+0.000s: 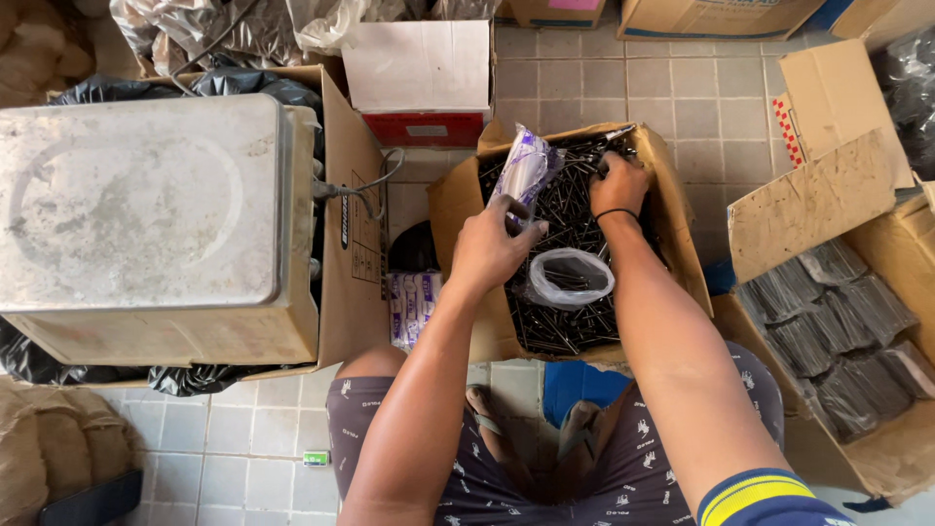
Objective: The person picks up handfuls of nails from a large cardboard box and places them into a smaller clear plastic bag, then places the filled bag into another box.
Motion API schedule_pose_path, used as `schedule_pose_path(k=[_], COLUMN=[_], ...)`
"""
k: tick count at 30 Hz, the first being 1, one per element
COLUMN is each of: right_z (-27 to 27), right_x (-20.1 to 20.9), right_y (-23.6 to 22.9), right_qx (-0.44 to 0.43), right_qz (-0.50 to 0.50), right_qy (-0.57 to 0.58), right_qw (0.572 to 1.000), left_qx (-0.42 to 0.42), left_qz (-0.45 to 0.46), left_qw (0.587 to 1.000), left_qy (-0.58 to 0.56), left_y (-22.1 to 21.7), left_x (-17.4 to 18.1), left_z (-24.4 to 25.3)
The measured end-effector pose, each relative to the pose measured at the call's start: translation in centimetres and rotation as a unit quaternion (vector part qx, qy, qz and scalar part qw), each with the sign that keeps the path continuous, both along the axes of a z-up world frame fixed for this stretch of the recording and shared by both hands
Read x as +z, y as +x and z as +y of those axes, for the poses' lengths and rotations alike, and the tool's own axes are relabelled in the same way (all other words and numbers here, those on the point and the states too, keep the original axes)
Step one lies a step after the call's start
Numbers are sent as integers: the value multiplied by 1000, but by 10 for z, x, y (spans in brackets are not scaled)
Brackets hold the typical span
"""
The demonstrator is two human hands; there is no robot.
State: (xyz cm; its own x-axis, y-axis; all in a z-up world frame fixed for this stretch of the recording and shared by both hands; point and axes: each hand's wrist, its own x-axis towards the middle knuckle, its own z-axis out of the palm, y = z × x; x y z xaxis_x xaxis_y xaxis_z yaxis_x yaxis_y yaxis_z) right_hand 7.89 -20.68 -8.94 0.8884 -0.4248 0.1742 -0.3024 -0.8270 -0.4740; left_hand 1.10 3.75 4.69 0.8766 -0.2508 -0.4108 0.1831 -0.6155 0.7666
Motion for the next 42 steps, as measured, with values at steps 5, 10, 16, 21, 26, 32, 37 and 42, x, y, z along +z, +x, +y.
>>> schedule_pose_path(k=[5,10,16,21,26,32,37,42], right_z=[-9,-46,-88,-88,-65,-39,-24,-30], right_x=[16,50,90,98,106,120,135,161], right_y=[-4,-17,-63,-97,-104,-85,-80,-74], right_qx=[33,37,48,154,229,254,248,225], right_qz=[23,103,83,58,42,27,52,34], right_qy=[-66,-16,263,432,468,515,505,448], right_qw=[997,994,960,887,852,819,825,865], left_qx=[2,-2,-9,-160,-254,-220,-197,-147], left_qz=[-29,-89,-171,-320,-249,-186,-174,-102], left_qw=[998,991,971,932,934,958,965,983], left_qy=[-49,-100,-167,-54,19,7,-4,-52], left_y=[0,7,0,-13,-20,-4,7,1], left_x=[5,-13,-16,-3,-4,-38,-56,-24], left_z=[-9,-28,-62,-78,-73,-72,-70,-54])
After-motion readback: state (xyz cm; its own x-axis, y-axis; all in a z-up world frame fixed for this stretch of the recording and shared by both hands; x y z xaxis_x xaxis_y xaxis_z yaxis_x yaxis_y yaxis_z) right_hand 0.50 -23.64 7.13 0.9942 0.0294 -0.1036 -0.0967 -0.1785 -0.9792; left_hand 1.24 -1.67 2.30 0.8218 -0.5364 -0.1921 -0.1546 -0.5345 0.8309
